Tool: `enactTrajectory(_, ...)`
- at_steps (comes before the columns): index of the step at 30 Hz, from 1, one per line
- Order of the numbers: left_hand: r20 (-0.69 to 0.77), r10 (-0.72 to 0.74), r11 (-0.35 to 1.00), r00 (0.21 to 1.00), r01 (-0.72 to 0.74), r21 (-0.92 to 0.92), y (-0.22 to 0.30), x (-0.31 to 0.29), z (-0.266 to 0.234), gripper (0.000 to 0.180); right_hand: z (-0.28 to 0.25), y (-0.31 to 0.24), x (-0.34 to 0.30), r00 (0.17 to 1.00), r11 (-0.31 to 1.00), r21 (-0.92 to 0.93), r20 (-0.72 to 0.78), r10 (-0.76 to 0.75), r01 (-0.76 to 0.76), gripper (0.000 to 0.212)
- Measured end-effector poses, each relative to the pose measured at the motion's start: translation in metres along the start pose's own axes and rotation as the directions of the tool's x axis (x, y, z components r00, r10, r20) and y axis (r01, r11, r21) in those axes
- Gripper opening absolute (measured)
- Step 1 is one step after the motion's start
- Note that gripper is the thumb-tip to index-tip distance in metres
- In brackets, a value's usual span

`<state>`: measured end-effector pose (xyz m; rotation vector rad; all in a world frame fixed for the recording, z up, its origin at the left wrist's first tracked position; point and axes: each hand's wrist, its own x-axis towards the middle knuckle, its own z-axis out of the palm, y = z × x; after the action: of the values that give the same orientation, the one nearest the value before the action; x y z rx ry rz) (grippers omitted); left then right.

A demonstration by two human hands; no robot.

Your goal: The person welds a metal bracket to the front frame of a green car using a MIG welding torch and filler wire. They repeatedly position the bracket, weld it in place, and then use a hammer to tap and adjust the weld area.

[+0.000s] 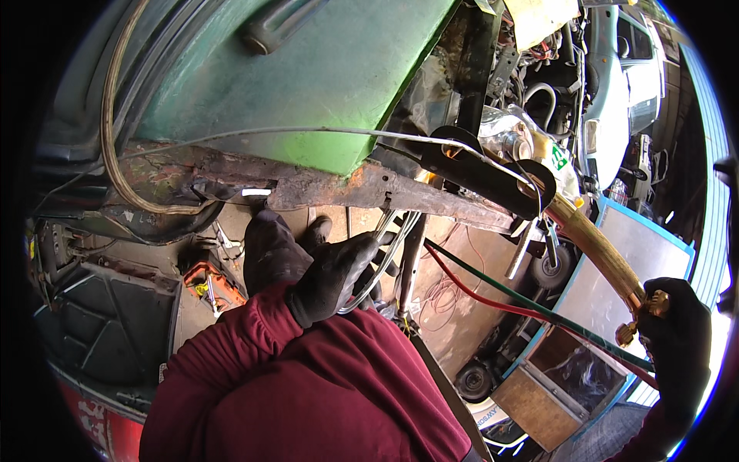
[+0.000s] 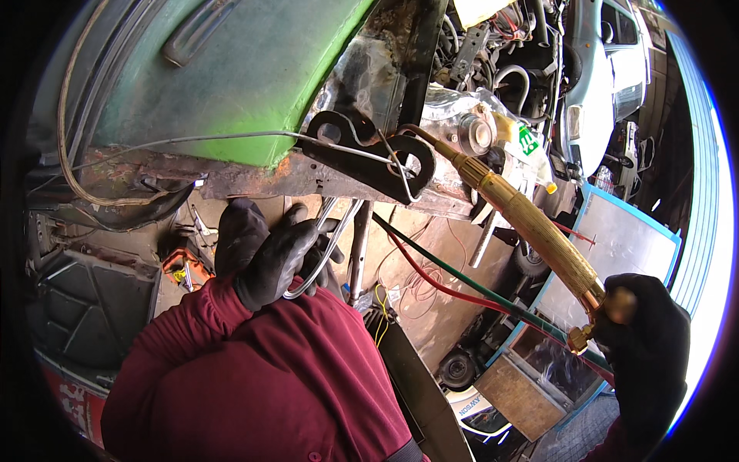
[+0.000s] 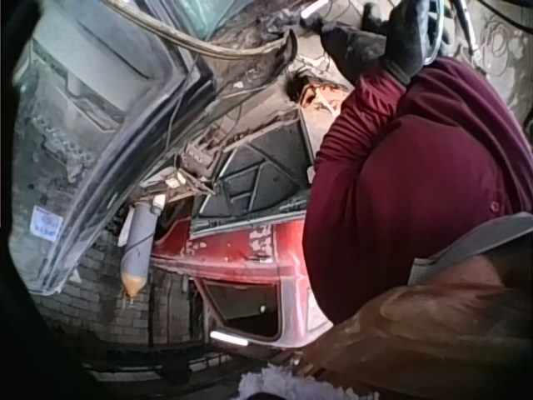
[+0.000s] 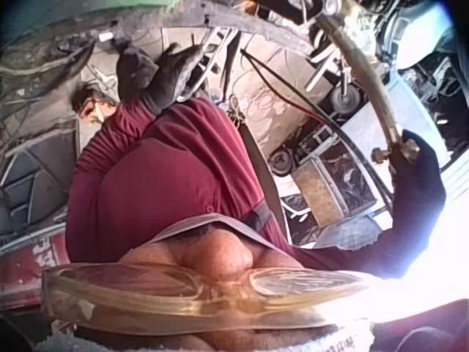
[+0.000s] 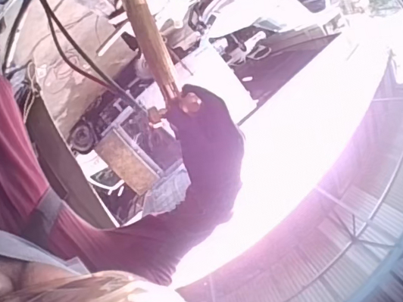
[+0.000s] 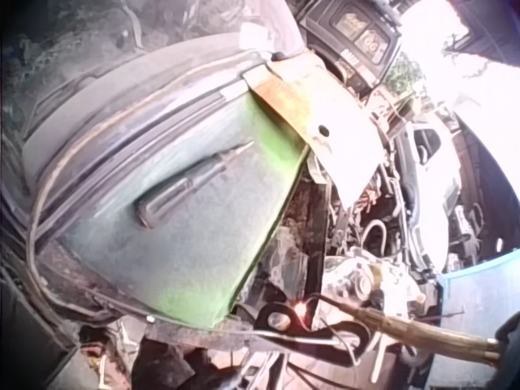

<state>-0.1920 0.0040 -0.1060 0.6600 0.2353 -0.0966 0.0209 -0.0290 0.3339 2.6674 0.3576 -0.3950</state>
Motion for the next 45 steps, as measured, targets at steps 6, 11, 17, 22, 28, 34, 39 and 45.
enactTrajectory(6, -0.020, 0.040, 0.998, 0.999, -0.038, 0.056, -0.006, 0.001, 0.000, 0.056, -0.002, 0.000, -0.001, 1.000, 1.000, 0.014, 0.007, 0.007, -0.007, 0.029)
enactTrajectory(11, -0.053, 0.147, 0.971, 0.988, -0.134, 0.197, -0.014, 0.000, 0.003, 0.057, 0.002, 0.002, -0.002, 0.999, 1.000, 0.026, -0.034, 0.016, -0.015, 0.030)
enactTrajectory(17, -0.019, 0.136, 0.983, 0.990, -0.133, 0.125, -0.016, 0.002, 0.001, 0.057, 0.001, -0.003, -0.002, 1.000, 1.000, 0.005, -0.014, 0.016, -0.016, 0.031)
enactTrajectory(22, 0.002, -0.061, 0.986, 0.998, 0.061, -0.154, -0.015, 0.002, -0.002, 0.058, -0.002, -0.004, -0.001, 0.998, 0.998, -0.013, 0.012, 0.056, -0.056, 0.031)
enactTrajectory(28, -0.048, 0.044, 0.996, 0.998, -0.040, 0.084, -0.012, 0.000, 0.000, 0.061, 0.001, 0.005, -0.001, 1.000, 1.000, 0.001, -0.021, 0.015, -0.015, 0.032)
enactTrajectory(34, -0.010, -0.102, 0.964, 0.995, 0.097, -0.248, -0.004, 0.001, -0.002, 0.063, -0.001, 0.003, 0.000, 0.999, 0.999, 0.038, 0.013, 0.038, -0.039, 0.031)
enactTrajectory(39, -0.029, -0.146, 0.954, 0.989, 0.133, -0.267, 0.000, 0.000, 0.001, 0.063, 0.000, -0.001, -0.001, 0.999, 0.997, 0.074, 0.027, 0.036, -0.038, 0.032)
enactTrajectory(45, -0.094, -0.239, 0.953, 0.966, 0.215, -0.215, 0.022, -0.004, 0.004, 0.063, -0.006, -0.005, -0.003, 0.996, 0.997, 0.069, 0.079, 0.039, -0.044, 0.034)
